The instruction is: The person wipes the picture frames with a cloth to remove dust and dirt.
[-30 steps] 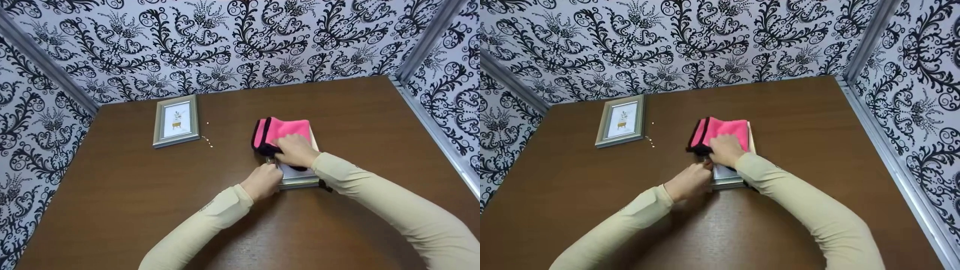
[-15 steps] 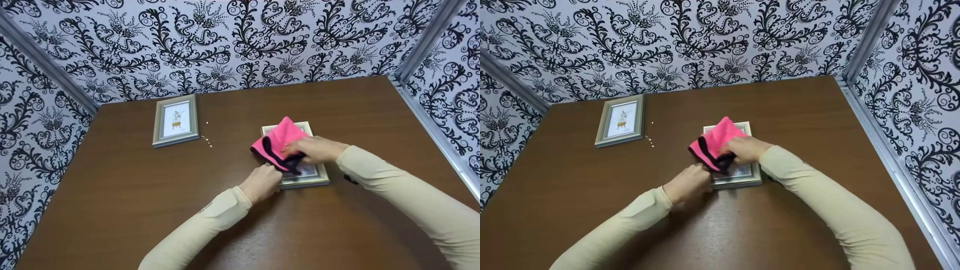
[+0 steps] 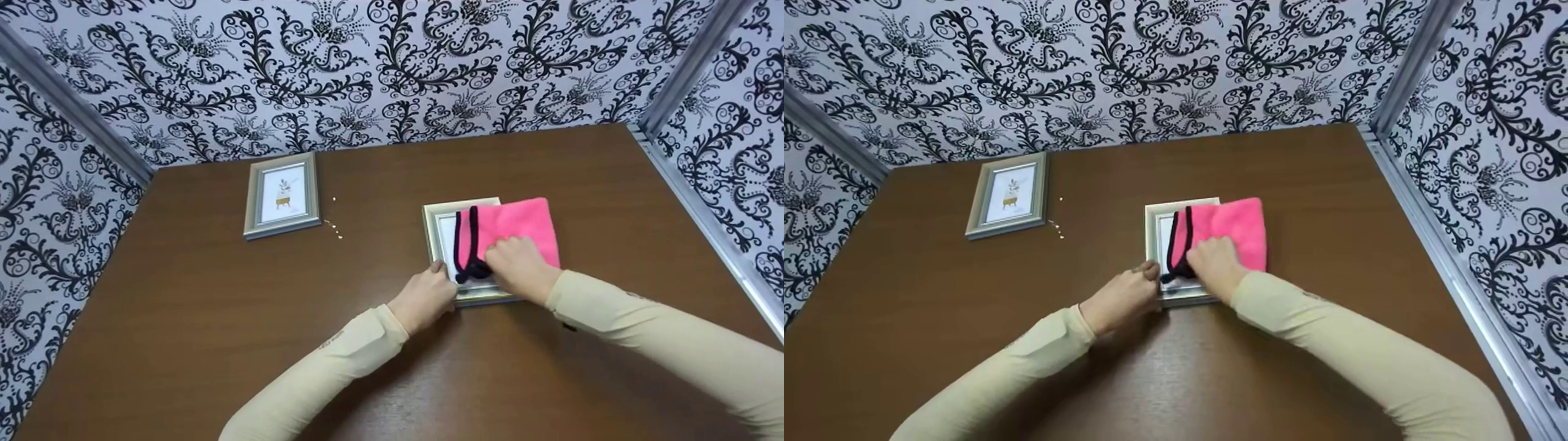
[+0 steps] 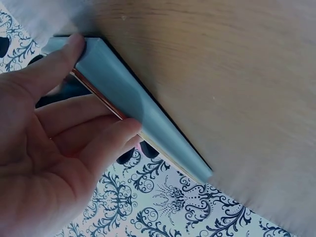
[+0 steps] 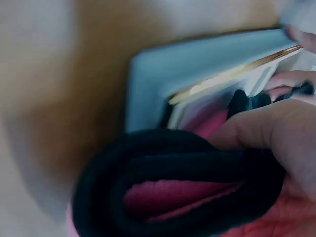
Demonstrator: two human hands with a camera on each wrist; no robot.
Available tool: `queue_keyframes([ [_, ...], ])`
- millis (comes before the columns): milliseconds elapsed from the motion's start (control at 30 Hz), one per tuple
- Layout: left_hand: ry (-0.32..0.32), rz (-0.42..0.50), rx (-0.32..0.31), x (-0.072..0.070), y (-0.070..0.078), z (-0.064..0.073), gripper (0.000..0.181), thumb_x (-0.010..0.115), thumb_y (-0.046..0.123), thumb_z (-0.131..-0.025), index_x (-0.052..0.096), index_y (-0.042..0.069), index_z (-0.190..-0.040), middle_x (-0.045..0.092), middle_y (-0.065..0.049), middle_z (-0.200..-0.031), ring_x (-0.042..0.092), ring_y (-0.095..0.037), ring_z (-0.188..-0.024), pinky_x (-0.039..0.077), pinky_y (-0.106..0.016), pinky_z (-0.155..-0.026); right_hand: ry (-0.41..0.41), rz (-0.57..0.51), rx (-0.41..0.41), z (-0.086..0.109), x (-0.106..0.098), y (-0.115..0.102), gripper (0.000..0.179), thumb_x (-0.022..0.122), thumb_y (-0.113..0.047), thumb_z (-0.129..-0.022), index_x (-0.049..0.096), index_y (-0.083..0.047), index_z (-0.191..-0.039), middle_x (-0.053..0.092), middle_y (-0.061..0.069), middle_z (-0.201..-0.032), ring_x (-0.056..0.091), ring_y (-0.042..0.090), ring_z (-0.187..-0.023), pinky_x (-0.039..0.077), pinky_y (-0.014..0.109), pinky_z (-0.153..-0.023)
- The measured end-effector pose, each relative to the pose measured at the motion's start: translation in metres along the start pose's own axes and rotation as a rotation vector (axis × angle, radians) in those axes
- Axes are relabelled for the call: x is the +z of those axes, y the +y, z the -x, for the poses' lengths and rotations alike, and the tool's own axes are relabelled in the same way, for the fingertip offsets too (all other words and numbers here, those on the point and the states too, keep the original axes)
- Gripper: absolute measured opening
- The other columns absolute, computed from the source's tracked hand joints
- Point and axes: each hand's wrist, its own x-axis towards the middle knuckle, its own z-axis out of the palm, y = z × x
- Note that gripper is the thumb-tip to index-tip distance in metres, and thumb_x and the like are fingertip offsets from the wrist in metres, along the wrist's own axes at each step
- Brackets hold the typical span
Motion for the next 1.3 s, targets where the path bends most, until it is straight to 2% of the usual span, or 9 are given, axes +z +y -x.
queue_keyframes([
  [200, -0.003, -0.092, 0.043, -0.001, 0.002, 0.003, 0.013, 0.078, 0.023, -0.078, 0.074, 0.012, -0.083, 0.067, -0.011, -0.093, 0.063, -0.025, -0.094, 0.057, -0.026, -0.063, -0.089, -0.084, 0.091, -0.009, -0.006, -0.005, 0.025, 0.07, 0.0, -0.067, 0.049, -0.006, -0.057, 0.046, 0.007, -0.052, 0.048, 0.028, -0.046, 0.044, 0.046, -0.038],
  [267, 0.024, -0.101, 0.064, -0.001, 0.003, 0.006, 0.003, 0.075, 0.014, -0.079, 0.072, 0.013, -0.08, 0.068, -0.009, -0.091, 0.064, -0.023, -0.09, 0.057, -0.026, -0.06, -0.109, -0.099, 0.088, -0.011, -0.007, -0.005, 0.024, 0.071, 0.0, -0.068, 0.05, -0.005, -0.058, 0.047, 0.008, -0.053, 0.048, 0.028, -0.046, 0.045, 0.045, -0.039],
  [400, 0.108, -0.139, 0.117, -0.001, 0.006, 0.012, 0.016, 0.069, 0.001, -0.077, 0.071, 0.016, -0.074, 0.068, -0.003, -0.084, 0.063, -0.017, -0.081, 0.054, -0.022, -0.053, -0.139, -0.12, 0.139, -0.017, -0.007, -0.006, 0.021, 0.07, 0.001, -0.07, 0.052, -0.004, -0.059, 0.049, 0.01, -0.055, 0.051, 0.03, -0.049, 0.046, 0.046, -0.041],
  [633, 0.106, -0.019, 0.097, -0.001, 0.004, 0.016, 0.017, 0.067, -0.002, -0.077, 0.069, 0.014, -0.071, 0.066, 0.0, -0.077, 0.064, -0.016, -0.073, 0.055, -0.025, -0.056, -0.137, -0.19, 0.297, -0.037, 0.001, -0.017, 0.019, 0.067, -0.004, -0.076, 0.054, -0.004, -0.062, 0.054, 0.012, -0.058, 0.056, 0.035, -0.055, 0.049, 0.046, -0.046],
  [867, 0.083, 0.133, 0.042, -0.002, 0.001, 0.013, 0.013, 0.068, -0.002, -0.076, 0.07, 0.011, -0.077, 0.065, -0.005, -0.075, 0.066, -0.024, -0.064, 0.055, -0.032, -0.053, -0.164, -0.443, 0.12, -0.041, -0.002, -0.013, 0.004, 0.065, 0.001, -0.075, 0.063, -0.003, -0.075, 0.058, 0.005, -0.067, 0.052, 0.023, -0.062, 0.047, 0.044, -0.058],
  [967, 0.072, 0.131, 0.034, -0.002, 0.0, 0.013, 0.011, 0.069, -0.002, -0.075, 0.07, 0.009, -0.076, 0.065, -0.006, -0.076, 0.066, -0.025, -0.065, 0.055, -0.032, -0.055, -0.217, -0.59, 0.01, -0.036, -0.002, -0.004, 0.025, 0.06, 0.006, -0.077, 0.071, -0.003, -0.097, 0.067, 0.003, -0.084, 0.053, 0.018, -0.072, 0.048, 0.039, -0.069],
  [1067, 0.065, 0.114, 0.04, -0.003, 0.0, 0.015, 0.01, 0.07, -0.002, -0.076, 0.07, 0.007, -0.079, 0.066, -0.007, -0.083, 0.067, -0.026, -0.07, 0.056, -0.032, -0.059, -0.266, -0.688, -0.079, -0.029, 0.0, 0.002, 0.042, 0.056, 0.011, -0.079, 0.067, 0.0, -0.119, 0.068, 0.008, -0.111, 0.059, 0.018, -0.089, 0.049, 0.039, -0.084],
  [1200, 0.069, 0.111, 0.034, -0.003, 0.0, 0.017, 0.012, 0.07, -0.003, -0.077, 0.069, 0.006, -0.083, 0.065, -0.007, -0.088, 0.067, -0.026, -0.073, 0.056, -0.033, -0.062, -0.298, -0.686, -0.142, -0.023, 0.001, 0.005, 0.046, 0.055, 0.015, -0.078, 0.064, 0.002, -0.122, 0.066, 0.011, -0.116, 0.06, 0.021, -0.094, 0.049, 0.04, -0.086],
  [1300, 0.072, 0.118, 0.019, -0.004, 0.001, 0.017, 0.011, 0.068, -0.003, -0.077, 0.069, 0.007, -0.081, 0.065, -0.006, -0.083, 0.066, -0.026, -0.07, 0.055, -0.034, -0.058, -0.269, -0.541, -0.15, -0.019, -0.003, 0.005, 0.041, 0.06, 0.012, -0.078, 0.067, -0.006, -0.114, 0.068, 0.004, -0.102, 0.062, 0.02, -0.089, 0.051, 0.041, -0.079],
])
